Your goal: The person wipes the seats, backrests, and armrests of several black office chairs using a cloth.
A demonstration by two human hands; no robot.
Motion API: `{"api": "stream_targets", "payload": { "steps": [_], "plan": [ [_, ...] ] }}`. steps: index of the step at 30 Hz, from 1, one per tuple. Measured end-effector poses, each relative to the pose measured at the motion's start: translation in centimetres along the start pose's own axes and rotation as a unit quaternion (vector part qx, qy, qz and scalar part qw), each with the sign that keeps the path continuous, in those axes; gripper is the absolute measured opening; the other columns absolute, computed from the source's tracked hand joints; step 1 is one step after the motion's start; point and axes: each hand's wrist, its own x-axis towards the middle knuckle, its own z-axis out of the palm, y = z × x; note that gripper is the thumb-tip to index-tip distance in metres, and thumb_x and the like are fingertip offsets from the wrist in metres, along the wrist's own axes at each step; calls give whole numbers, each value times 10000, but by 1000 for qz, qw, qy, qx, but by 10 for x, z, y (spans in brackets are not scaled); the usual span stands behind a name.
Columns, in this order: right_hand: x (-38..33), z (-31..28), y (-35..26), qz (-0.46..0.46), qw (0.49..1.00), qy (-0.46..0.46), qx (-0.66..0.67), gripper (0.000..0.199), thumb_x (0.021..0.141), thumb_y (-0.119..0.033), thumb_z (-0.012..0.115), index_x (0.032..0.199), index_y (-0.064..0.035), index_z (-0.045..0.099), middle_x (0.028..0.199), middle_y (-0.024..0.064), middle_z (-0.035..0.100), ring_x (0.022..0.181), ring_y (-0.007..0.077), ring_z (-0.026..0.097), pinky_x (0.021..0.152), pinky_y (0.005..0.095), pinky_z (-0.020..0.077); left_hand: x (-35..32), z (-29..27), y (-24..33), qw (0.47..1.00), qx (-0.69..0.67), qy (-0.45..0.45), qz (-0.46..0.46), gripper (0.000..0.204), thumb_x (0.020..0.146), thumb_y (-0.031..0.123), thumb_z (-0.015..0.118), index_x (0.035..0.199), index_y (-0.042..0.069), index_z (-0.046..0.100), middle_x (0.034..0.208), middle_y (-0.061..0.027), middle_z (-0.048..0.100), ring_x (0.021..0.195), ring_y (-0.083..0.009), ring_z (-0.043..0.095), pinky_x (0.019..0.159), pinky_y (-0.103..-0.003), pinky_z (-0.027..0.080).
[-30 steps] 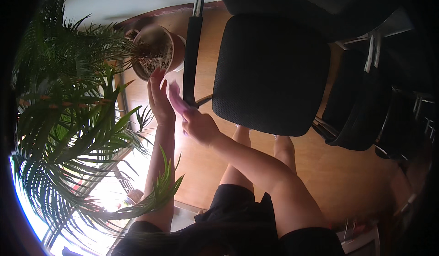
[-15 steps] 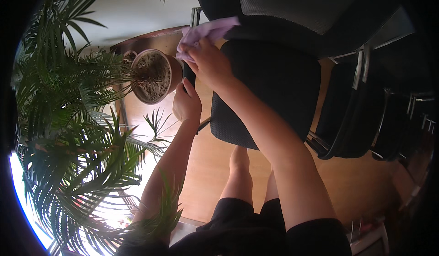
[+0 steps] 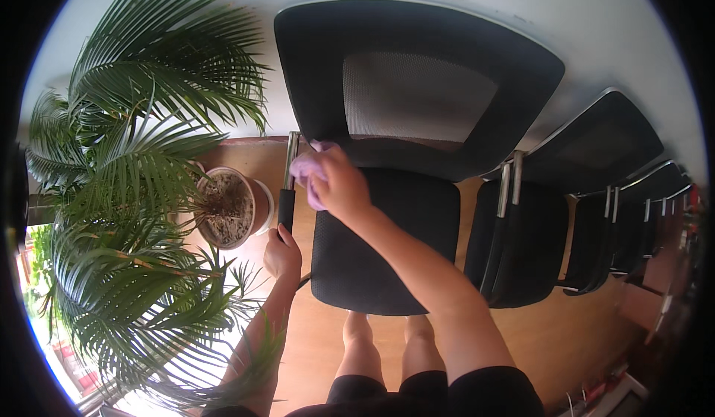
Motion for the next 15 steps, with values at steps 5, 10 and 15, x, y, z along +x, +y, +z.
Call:
{"api": "stream_targets", "payload": {
  "steps": [5, 10, 15],
  "plan": [
    [102, -144, -81, -187, 953, 175, -164, 351, 839, -157, 736, 1185, -162, 678, 1058, 102, 609, 956, 347, 652, 785, 437, 543, -1, -3, -3, 1000, -12, -16, -12, 418, 1045, 450, 426, 903, 88, 580, 793, -192, 704, 732, -447, 672, 633, -570, 501],
    [191, -128, -107, -267, 913, 110, -286, 271, 817, -168, 734, 1087, -154, 714, 979, 63, 601, 944, 283, 649, 797, 421, 541, 0, 2, -2, 1000, 2, 3, -5, 428, 1042, 460, 426, 904, 92, 597, 793, -194, 704, 743, -450, 679, 624, -572, 502],
    [216, -115, -98, -301, 889, 115, -326, 27, 862, -146, 645, 867, -122, 635, 915, 49, 577, 863, 264, 663, 684, 404, 544, -5, 2, 7, 1000, 6, -17, -21, 442, 1056, 442, 406, 922, 82, 625, 810, -226, 701, 773, -457, 672, 660, -568, 503]
  ]
}}
